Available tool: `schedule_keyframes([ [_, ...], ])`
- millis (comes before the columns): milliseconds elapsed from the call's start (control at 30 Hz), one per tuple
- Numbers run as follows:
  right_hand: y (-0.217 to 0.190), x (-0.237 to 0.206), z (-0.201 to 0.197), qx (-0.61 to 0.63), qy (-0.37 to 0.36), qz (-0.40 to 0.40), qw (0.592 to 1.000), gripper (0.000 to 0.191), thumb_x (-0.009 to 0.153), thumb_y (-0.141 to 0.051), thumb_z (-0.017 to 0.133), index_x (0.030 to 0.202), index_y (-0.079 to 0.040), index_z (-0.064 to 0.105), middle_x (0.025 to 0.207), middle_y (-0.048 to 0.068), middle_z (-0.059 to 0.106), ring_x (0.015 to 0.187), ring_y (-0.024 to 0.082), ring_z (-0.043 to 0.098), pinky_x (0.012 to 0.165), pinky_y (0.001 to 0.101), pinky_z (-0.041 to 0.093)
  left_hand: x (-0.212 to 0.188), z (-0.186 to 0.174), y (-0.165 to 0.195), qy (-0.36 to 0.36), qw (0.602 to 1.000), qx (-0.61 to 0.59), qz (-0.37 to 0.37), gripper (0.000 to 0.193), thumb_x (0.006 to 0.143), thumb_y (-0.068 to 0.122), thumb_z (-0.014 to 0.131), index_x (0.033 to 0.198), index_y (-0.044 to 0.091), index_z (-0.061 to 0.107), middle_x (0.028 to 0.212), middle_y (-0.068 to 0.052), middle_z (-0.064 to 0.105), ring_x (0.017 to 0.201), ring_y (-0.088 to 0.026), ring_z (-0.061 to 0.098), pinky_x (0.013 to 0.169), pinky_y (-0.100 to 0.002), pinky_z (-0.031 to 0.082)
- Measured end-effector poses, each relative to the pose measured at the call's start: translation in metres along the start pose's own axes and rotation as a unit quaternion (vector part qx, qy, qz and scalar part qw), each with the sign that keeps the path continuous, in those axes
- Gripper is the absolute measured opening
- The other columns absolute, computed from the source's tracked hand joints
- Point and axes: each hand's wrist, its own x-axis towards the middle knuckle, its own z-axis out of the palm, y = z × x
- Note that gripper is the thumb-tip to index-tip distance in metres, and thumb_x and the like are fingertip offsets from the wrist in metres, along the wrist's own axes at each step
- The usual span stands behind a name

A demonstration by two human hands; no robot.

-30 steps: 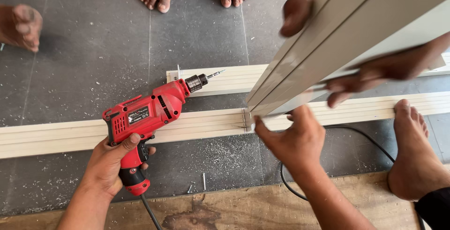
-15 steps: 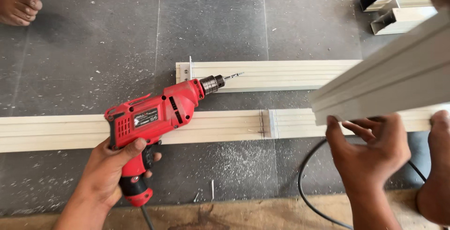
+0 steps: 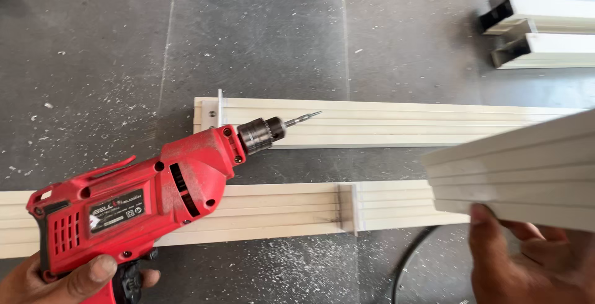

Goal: The person uses a red power drill to drive screws into white frame components, joining them together with metal brackets. Another person assists by holding the frame pieces in place. The person continues to assemble the frame by attaching additional pieces.

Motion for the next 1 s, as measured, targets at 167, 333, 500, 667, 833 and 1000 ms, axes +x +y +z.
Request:
schedule_keyframes([
  [167, 0.006, -0.015, 0.015, 0.091, 0.019, 0.034, 0.995, 0.051, 0.102, 0.001, 0.065, 0.144, 0.011, 0.036, 0.125, 0.028, 0.062, 0.127, 0.037, 0.066, 0.107, 0.0470, 0.055, -0.001, -0.012, -0.019, 0.062, 0.998, 0.009, -0.009, 0.082, 0.088, 0.031, 0.079, 0.157, 0.004, 0.042, 0.120, -0.031, 0.064, 0.096, -0.051, 0.072, 0.071, -0.064, 0.065],
  [333, 0.017, -0.049, 0.026, 0.132, 0.053, 0.036, 0.989, 0.036, 0.107, 0.002, 0.072, 0.124, 0.005, 0.040, 0.112, 0.020, 0.062, 0.113, 0.026, 0.070, 0.102, 0.0403, 0.061, -0.017, 0.007, 0.020, 0.003, 0.999, -0.045, -0.013, 0.079, 0.088, 0.033, 0.082, 0.152, 0.003, 0.046, 0.121, -0.027, 0.066, 0.100, -0.041, 0.072, 0.069, -0.053, 0.068],
  [500, -0.014, -0.081, 0.027, 0.120, 0.009, 0.056, 0.991, 0.039, 0.083, 0.001, 0.081, 0.106, 0.000, 0.049, 0.100, 0.018, 0.063, 0.086, 0.019, 0.067, 0.065, 0.0303, 0.061, -0.048, 0.059, 0.069, 0.089, 0.992, -0.085, -0.022, 0.074, 0.083, 0.026, 0.085, 0.147, 0.008, 0.053, 0.118, -0.026, 0.072, 0.090, -0.040, 0.079, 0.053, -0.048, 0.065],
  [667, -0.030, -0.057, -0.008, 0.336, -0.030, -0.002, 0.941, 0.055, 0.077, -0.011, 0.080, 0.119, 0.001, 0.046, 0.117, 0.011, 0.056, 0.113, 0.019, 0.059, 0.095, 0.0354, 0.053, -0.087, 0.090, 0.119, 0.098, 0.987, -0.125, -0.020, 0.065, 0.067, 0.029, 0.084, 0.124, 0.004, 0.064, 0.103, -0.014, 0.076, 0.076, -0.025, 0.076, 0.046, -0.037, 0.056],
  [833, -0.022, -0.023, -0.042, 0.114, -0.364, -0.027, 0.924, 0.057, 0.066, -0.021, 0.093, 0.117, -0.008, 0.072, 0.119, 0.010, 0.075, 0.116, 0.025, 0.068, 0.102, 0.0407, 0.051, -0.124, 0.107, 0.149, 0.044, 0.986, -0.148, 0.056, 0.065, 0.068, 0.028, 0.085, 0.123, 0.003, 0.063, 0.103, -0.014, 0.075, 0.074, -0.027, 0.075, 0.044, -0.036, 0.054],
  [1000, -0.028, -0.015, -0.038, 0.123, -0.363, -0.095, 0.919, 0.057, 0.062, -0.021, 0.094, 0.113, -0.010, 0.072, 0.116, 0.011, 0.073, 0.112, 0.029, 0.066, 0.096, 0.0421, 0.052, -0.153, 0.109, 0.159, 0.026, 0.986, -0.148, 0.067, 0.064, 0.068, 0.032, 0.085, 0.123, 0.004, 0.066, 0.105, -0.014, 0.078, 0.075, -0.026, 0.075, 0.045, -0.034, 0.054],
])
